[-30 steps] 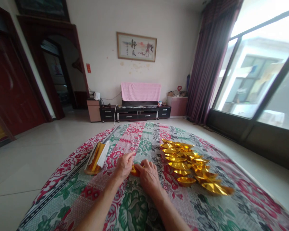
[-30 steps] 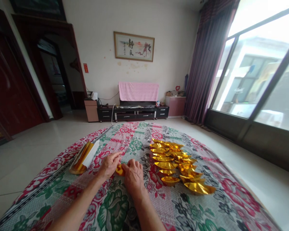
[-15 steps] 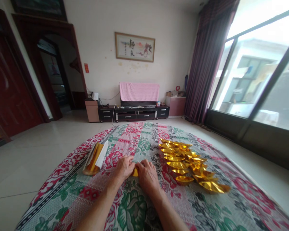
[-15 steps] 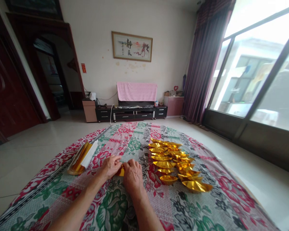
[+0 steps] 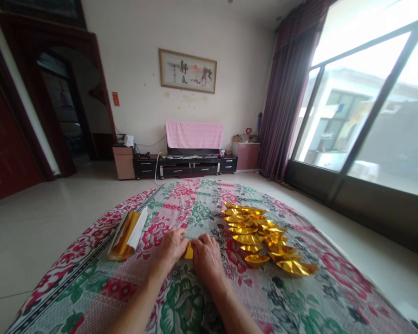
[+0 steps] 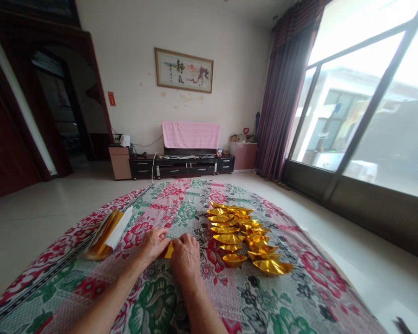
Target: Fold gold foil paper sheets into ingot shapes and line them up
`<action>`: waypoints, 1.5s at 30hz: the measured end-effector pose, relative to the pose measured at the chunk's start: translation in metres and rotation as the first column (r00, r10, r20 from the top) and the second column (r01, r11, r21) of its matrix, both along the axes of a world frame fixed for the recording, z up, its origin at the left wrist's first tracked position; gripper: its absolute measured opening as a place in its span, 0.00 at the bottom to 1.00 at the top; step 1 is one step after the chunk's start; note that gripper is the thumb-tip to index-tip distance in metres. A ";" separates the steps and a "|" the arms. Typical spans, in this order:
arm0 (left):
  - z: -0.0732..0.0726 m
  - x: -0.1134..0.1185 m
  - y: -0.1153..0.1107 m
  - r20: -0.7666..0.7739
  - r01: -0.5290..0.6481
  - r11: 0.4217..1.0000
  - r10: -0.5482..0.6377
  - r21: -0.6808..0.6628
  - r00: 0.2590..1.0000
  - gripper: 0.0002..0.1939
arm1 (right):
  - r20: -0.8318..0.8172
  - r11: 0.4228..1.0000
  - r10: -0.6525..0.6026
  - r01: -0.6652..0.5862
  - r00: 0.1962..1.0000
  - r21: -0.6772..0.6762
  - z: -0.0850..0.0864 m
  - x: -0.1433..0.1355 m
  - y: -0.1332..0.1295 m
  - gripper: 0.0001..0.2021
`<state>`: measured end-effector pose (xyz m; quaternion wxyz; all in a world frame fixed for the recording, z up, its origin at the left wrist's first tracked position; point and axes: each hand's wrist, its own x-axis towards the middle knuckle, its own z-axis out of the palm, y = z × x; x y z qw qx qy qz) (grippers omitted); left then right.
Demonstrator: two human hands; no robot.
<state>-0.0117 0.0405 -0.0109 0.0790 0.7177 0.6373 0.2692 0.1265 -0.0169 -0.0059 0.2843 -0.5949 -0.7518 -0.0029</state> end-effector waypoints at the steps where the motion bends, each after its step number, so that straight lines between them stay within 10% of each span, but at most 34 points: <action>1: 0.000 0.000 0.000 -0.003 0.003 1.000 -0.003 0.001 1.000 0.11 | 0.006 1.000 -0.006 0.006 1.000 0.001 0.000 0.001 0.000 0.11; 15: 0.001 0.001 -0.003 0.036 -0.014 1.000 0.014 0.014 0.999 0.10 | -0.293 0.998 0.045 -0.052 0.955 -0.017 0.002 0.033 0.011 0.17; 45: 0.004 0.009 -0.007 -0.030 -0.049 0.998 0.048 -0.034 0.998 0.10 | -0.033 0.997 0.069 -0.070 0.997 -0.019 0.007 0.023 -0.002 0.11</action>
